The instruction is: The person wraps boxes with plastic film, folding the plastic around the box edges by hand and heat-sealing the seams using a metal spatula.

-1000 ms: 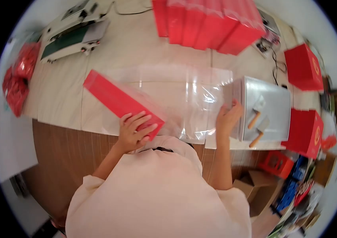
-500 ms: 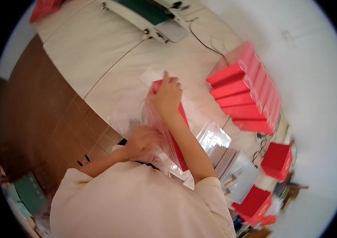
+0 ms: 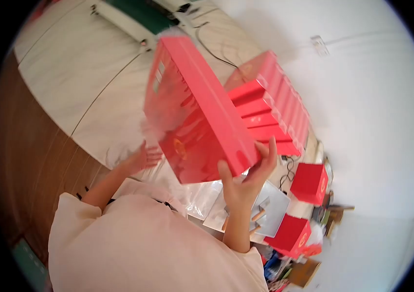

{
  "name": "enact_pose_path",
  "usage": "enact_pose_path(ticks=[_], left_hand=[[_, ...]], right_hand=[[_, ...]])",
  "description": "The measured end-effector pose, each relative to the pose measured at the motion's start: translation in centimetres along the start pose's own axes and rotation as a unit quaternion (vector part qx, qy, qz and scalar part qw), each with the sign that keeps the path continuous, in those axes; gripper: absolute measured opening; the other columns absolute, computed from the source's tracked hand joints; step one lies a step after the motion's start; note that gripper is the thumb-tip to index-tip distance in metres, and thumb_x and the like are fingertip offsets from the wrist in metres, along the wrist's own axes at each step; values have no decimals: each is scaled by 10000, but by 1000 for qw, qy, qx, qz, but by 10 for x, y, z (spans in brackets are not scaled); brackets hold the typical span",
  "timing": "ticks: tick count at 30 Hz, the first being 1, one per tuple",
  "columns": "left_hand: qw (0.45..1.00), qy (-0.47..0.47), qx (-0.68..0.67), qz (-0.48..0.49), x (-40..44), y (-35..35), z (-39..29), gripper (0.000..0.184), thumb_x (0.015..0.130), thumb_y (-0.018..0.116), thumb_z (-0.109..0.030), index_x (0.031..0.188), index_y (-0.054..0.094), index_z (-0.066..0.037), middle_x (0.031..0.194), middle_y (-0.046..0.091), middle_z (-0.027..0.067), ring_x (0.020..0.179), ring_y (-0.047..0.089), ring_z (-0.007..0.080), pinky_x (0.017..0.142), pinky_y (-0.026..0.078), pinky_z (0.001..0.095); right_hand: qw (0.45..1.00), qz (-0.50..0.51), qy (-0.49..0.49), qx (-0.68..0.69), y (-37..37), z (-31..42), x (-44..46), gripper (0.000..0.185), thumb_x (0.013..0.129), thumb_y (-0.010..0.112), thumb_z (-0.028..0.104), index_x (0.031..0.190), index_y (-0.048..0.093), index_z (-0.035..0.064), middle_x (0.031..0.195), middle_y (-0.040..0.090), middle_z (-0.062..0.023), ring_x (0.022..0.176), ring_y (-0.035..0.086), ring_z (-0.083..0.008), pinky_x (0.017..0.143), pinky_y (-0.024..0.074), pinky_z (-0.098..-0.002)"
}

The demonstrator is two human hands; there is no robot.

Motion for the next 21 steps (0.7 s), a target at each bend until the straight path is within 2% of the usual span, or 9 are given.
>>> enact_pose_path(ticks=[3, 5, 8, 11, 13, 15, 18, 19, 21], left_hand=[[975, 135, -137, 114, 32, 24, -65, 987, 817, 251, -836, 1462, 302, -90, 1351, 527, 103, 1278, 468, 247, 1007, 417, 444], [966, 201, -72, 144, 26, 51, -112, 1009, 795, 226, -859, 1478, 285, -118, 1400, 489, 81, 1280, 469, 252, 1012, 409, 453], [975, 213, 24, 66, 9, 63, -129, 963, 838, 177, -812, 1487, 265, -106, 1453, 430, 65, 1319, 425, 249, 1045, 382, 436], [968, 230, 95, -24, 3, 55, -111, 894, 894, 156, -742, 1483, 248, -75, 1464, 400, 69, 1347, 383, 231, 1089, 340, 412], [923, 307, 214, -94, 8, 39, -92, 851, 919, 204, -708, 1481, 251, -71, 1459, 401, 66, 1341, 379, 207, 1101, 320, 396], [921, 315, 220, -71, 2, 36, -84, 808, 945, 234, -668, 1468, 286, -54, 1454, 408, 75, 1338, 373, 200, 1110, 301, 368], [868, 361, 334, -69, -20, 71, -86, 918, 878, 210, -752, 1451, 319, -43, 1416, 438, 86, 1328, 386, 214, 1116, 289, 387], [847, 379, 368, -67, -27, 84, -87, 955, 855, 201, -779, 1446, 329, -40, 1404, 448, 90, 1325, 391, 219, 1118, 286, 393], [800, 417, 426, -67, -39, 101, -84, 1030, 810, 185, -835, 1435, 351, -32, 1378, 468, 98, 1318, 400, 228, 1121, 278, 406]], right_hand=[[999, -35, -9, 6, -42, -9, -43, 987, 664, 825, 116, 1456, 247, 0, 1242, 433, -118, 1142, 466, -236, 994, 385, -374], [996, 73, 29, -30, -64, -33, -76, 1008, 635, 836, 132, 1455, 264, 4, 1233, 455, -140, 1130, 485, -259, 993, 394, -387], [976, 160, 133, -69, -74, -53, -111, 982, 622, 817, 88, 1452, 298, 9, 1234, 477, -180, 1143, 496, -309, 988, 409, -405], [970, 116, 208, -45, -47, -78, -143, 887, 655, 849, 109, 1381, 349, 11, 1256, 479, -176, 1159, 505, -309, 977, 424, -406], [958, 73, 271, 62, -37, -117, -165, 774, 694, 838, 122, 1330, 409, 21, 1208, 525, -152, 1116, 534, -296, 958, 440, -402], [943, 24, 299, 146, -34, -142, -174, 603, 754, 811, 130, 1268, 511, 38, 1109, 608, -96, 1023, 591, -277, 931, 462, -380], [813, 56, 473, 336, -32, -196, -198, 825, 705, 831, 127, 1365, 349, 18, 1267, 501, -177, 1175, 496, -320, 989, 424, -422], [962, 73, 240, 111, -38, -201, -190, 823, 702, 833, 136, 1363, 357, 15, 1254, 510, -173, 1165, 502, -320, 984, 430, -421], [989, 73, -6, -128, -43, -195, -191, 822, 700, 835, 145, 1360, 365, 11, 1240, 519, -169, 1156, 508, -319, 979, 436, -420]])
Point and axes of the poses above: each hand's wrist, its own x-axis towards the middle knuckle, its own y-axis out of the palm, z = x × y, the point moved 1 cm from there along x, towards the middle knuckle
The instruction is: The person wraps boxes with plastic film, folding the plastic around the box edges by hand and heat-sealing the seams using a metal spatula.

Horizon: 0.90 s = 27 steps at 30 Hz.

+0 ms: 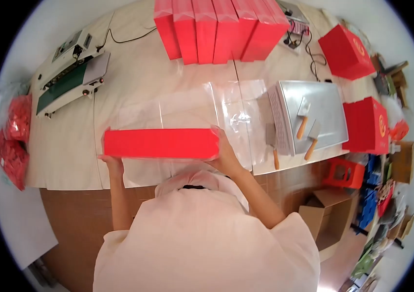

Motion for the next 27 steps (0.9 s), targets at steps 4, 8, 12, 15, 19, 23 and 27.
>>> enact_pose_path(ticks=[4, 8, 12, 15, 19, 23, 27], left_hand=[[999, 13, -15, -36, -2, -9, -20, 1055, 776, 193, -867, 1399, 396, -40, 1255, 531, 103, 1249, 457, 250, 1103, 305, 420], [982, 62, 153, -95, 9, 9, -86, 860, 905, 254, -742, 1340, 460, -30, 1169, 558, 88, 1126, 533, 222, 1049, 376, 401], [950, 147, 276, -2, 11, 71, -148, 480, 904, 644, -301, 1262, 536, -1, 1163, 584, 86, 1105, 557, 219, 1048, 384, 398], [869, 177, 418, 197, 10, 145, -181, 478, 780, 713, -78, 1241, 586, -83, 1201, 590, 81, 1189, 530, 236, 1066, 371, 386], [785, 234, 462, 339, 14, 213, -169, 423, 765, 712, -62, 1175, 625, -126, 1194, 594, 69, 1190, 527, 260, 1066, 372, 408], [711, 336, 472, 398, 21, 243, -152, 211, 774, 703, -60, 978, 661, -96, 1079, 631, 45, 1106, 568, 259, 1037, 390, 420], [747, 349, 492, 278, 12, 242, -167, 76, 789, 706, -109, 804, 637, -83, 870, 648, 23, 884, 623, 220, 843, 466, 375]], right_hand=[[972, -48, 105, 204, -22, 28, 10, 739, 724, 817, 138, 1322, 411, -17, 1151, 547, -158, 1124, 521, -299, 964, 444, -399], [935, -165, 81, 305, -48, 30, 16, 506, 838, 694, 60, 1274, 449, -19, 1036, 587, -129, 987, 576, -249, 915, 451, -356], [916, -302, 99, 243, -82, 9, 12, 277, 903, 584, 9, 1173, 525, -13, 936, 598, -95, 863, 579, -177, 801, 461, -293], [895, -344, 145, 244, -105, -18, -7, 234, 917, 564, 10, 1148, 540, -16, 920, 593, -79, 819, 565, -149, 761, 464, -273], [890, -364, 226, 153, -139, -53, -41, 240, 913, 567, 12, 1151, 549, -16, 931, 598, -79, 811, 564, -154, 747, 468, -284], [864, -393, 312, -36, -175, -90, -83, 220, 911, 567, 49, 1126, 576, 3, 946, 597, -93, 815, 565, -207, 744, 469, -312], [810, -374, 409, -192, -198, -132, -139, 236, 900, 575, 147, 1099, 590, 20, 934, 597, -118, 874, 567, -276, 783, 470, -384]])
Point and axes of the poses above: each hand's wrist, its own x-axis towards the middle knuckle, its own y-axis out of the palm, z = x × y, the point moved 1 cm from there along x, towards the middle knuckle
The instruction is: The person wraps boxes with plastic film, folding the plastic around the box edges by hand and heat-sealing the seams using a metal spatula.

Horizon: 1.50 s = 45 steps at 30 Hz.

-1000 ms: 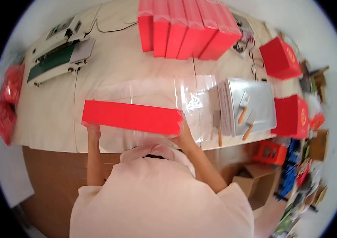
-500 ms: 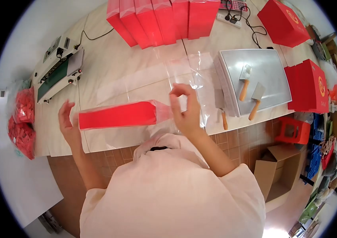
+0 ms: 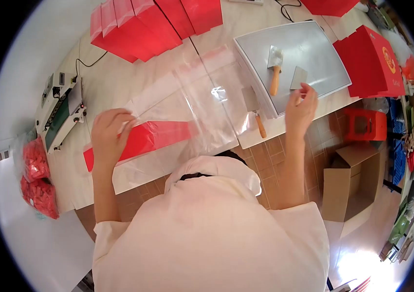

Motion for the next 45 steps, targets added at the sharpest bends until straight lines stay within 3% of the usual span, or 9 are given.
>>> enact_pose_path(ticks=[1, 3, 10, 20, 25, 29, 35, 38, 45], left_hand=[[1000, 2, 3, 6, -6, -6, -6, 76, 789, 706, -109, 804, 637, -83, 870, 648, 23, 884, 623, 220, 843, 466, 375], [968, -236, -86, -19, -21, -17, -15, 123, 803, 717, -145, 796, 623, -67, 794, 630, 47, 747, 611, 212, 681, 471, 340], [975, -187, -77, 89, -29, 8, -57, 171, 827, 705, -137, 766, 598, -18, 720, 593, 74, 643, 573, 203, 600, 455, 310], [948, -295, -119, 10, -34, 10, -66, 238, 915, 630, -187, 757, 612, -11, 678, 567, 63, 564, 515, 181, 535, 407, 285], [937, -341, -29, 77, -16, 14, -67, 357, 926, 608, -360, 757, 628, -46, 669, 589, 55, 555, 534, 178, 522, 410, 311], [929, -356, 0, 98, -11, 21, -63, 321, 901, 633, -334, 749, 607, -53, 669, 600, 52, 553, 548, 188, 527, 420, 327], [936, -342, 11, 82, -19, 14, -59, 190, 873, 637, -203, 758, 581, -64, 688, 598, 50, 554, 551, 200, 525, 420, 327], [932, -356, -10, 71, -25, 11, -55, 180, 878, 642, -193, 771, 573, -65, 691, 589, 53, 557, 547, 203, 524, 417, 326], [927, -365, -64, 50, -43, 16, -37, 233, 908, 634, -214, 780, 558, -36, 675, 571, 79, 568, 535, 195, 531, 412, 318]], right_hand=[[1000, 3, 6, 2, -3, -13, 1, 236, 900, 575, 147, 1099, 590, 20, 934, 597, -118, 874, 567, -276, 783, 470, -384], [984, 20, 30, -172, -4, -33, 0, 289, 892, 577, 239, 1079, 594, 19, 940, 605, -129, 918, 571, -303, 803, 464, -428], [931, 141, 126, -313, 13, -38, -2, 416, 906, 567, 450, 977, 567, 40, 949, 633, -145, 915, 613, -337, 754, 504, -457], [921, 185, 167, -301, 34, -50, 5, 375, 898, 522, 377, 961, 536, 8, 847, 674, -218, 807, 661, -409, 723, 516, -505], [926, 150, 210, -275, 39, -55, 9, 398, 911, 481, 375, 1035, 499, -3, 854, 671, -234, 817, 651, -436, 734, 507, -521], [943, 105, 216, -231, 26, -33, 9, 396, 945, 466, 382, 1070, 478, 6, 885, 669, -231, 858, 648, -427, 739, 496, -519], [989, 103, 102, 3, 10, 23, 6, 329, 977, 523, 327, 1099, 518, 21, 843, 648, -162, 761, 641, -313, 670, 483, -417], [949, 262, 4, 172, 7, 54, 1, 252, 955, 590, 206, 1137, 541, 39, 758, 565, -89, 649, 483, -141, 615, 455, -292], [817, 497, -186, 225, -10, 128, 8, 237, 879, 676, 161, 1058, 605, 22, 784, 605, -110, 636, 566, -216, 588, 467, -308]])
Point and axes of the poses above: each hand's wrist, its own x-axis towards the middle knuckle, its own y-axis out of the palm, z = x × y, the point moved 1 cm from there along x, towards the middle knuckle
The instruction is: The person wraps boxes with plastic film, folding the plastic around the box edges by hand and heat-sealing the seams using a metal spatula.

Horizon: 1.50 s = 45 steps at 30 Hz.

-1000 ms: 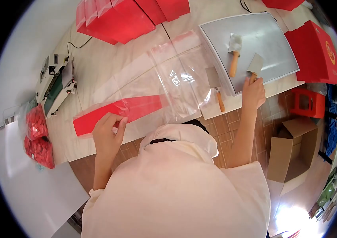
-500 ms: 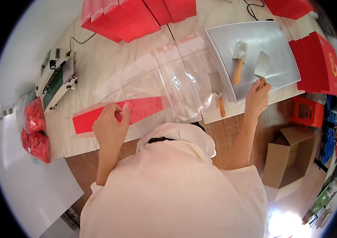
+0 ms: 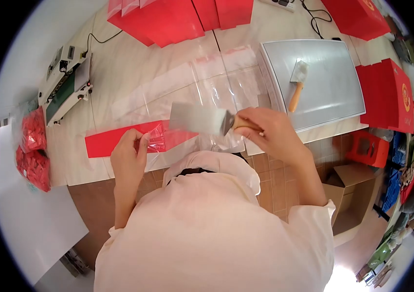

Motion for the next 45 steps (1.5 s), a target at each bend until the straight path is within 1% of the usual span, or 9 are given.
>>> enact_pose_path(ticks=[3, 6, 20, 26, 28, 29, 31, 38, 45], left_hand=[[999, -16, -31, 11, 2, 5, 12, 254, 905, 646, -234, 782, 558, -30, 664, 564, 83, 567, 520, 194, 534, 409, 314], [997, -32, -63, 16, 2, 8, 18, 274, 898, 658, -255, 781, 558, -29, 656, 557, 82, 567, 510, 193, 535, 408, 313], [994, -40, -101, 24, 1, 11, 27, 277, 873, 691, -248, 774, 554, -28, 643, 547, 72, 558, 505, 186, 533, 411, 321], [993, -55, -83, -58, -7, -8, 29, 227, 882, 665, -208, 805, 543, -33, 770, 574, 76, 644, 559, 246, 553, 434, 353], [988, 42, -124, -78, -12, -15, 26, 182, 843, 697, -173, 841, 572, -41, 790, 570, 83, 698, 562, 264, 593, 442, 361], [988, 41, -123, -78, -15, -16, 27, 182, 843, 697, -173, 841, 572, -41, 790, 570, 83, 698, 562, 264, 593, 442, 361], [979, 166, -109, -33, -21, -15, 28, 193, 793, 729, -148, 869, 601, -25, 845, 584, 98, 787, 569, 287, 680, 457, 377], [972, 227, -56, -16, -30, -4, 33, 240, 700, 772, -125, 886, 631, -71, 914, 586, 63, 827, 560, 265, 708, 442, 392], [949, 307, -36, -66, -16, -11, 51, 158, 698, 750, -92, 816, 645, -78, 831, 590, 25, 799, 550, 235, 719, 428, 365]], right_hand=[[990, 67, -107, -63, 7, 8, 13, 245, 854, 693, 215, 1004, 634, 31, 776, 626, -108, 655, 593, -281, 563, 464, -352], [984, 90, -132, -83, 13, 17, 21, 216, 861, 682, 214, 981, 636, 40, 745, 615, -102, 647, 588, -286, 561, 459, -363], [963, 121, -165, -175, 23, 35, 28, 129, 883, 646, 216, 904, 640, 88, 686, 603, -57, 612, 590, -237, 514, 444, -356], [957, 130, -168, -198, 33, 51, 29, 96, 894, 631, 207, 882, 624, 111, 645, 591, -21, 557, 577, -212, 457, 422, -343], [955, 135, -173, -199, 40, 55, 31, 99, 895, 631, 211, 889, 620, 113, 637, 589, -17, 550, 577, -210, 447, 418, -340], [956, 136, -173, -194, 43, 58, 32, 109, 895, 632, 221, 893, 614, 113, 626, 583, -17, 544, 577, -210, 440, 414, -340], [956, 138, -176, -188, 50, 61, 34, 120, 894, 634, 230, 896, 607, 113, 615, 576, -17, 537, 576, -210, 434, 411, -340], [947, 135, -192, -221, 63, 63, 37, 176, 904, 628, 272, 889, 599, 100, 573, 542, -35, 500, 553, -220, 413, 386, -347], [943, 136, -208, -223, 65, 69, 41, 184, 917, 618, 270, 883, 586, 92, 564, 532, -43, 496, 545, -227, 429, 392, -342]])
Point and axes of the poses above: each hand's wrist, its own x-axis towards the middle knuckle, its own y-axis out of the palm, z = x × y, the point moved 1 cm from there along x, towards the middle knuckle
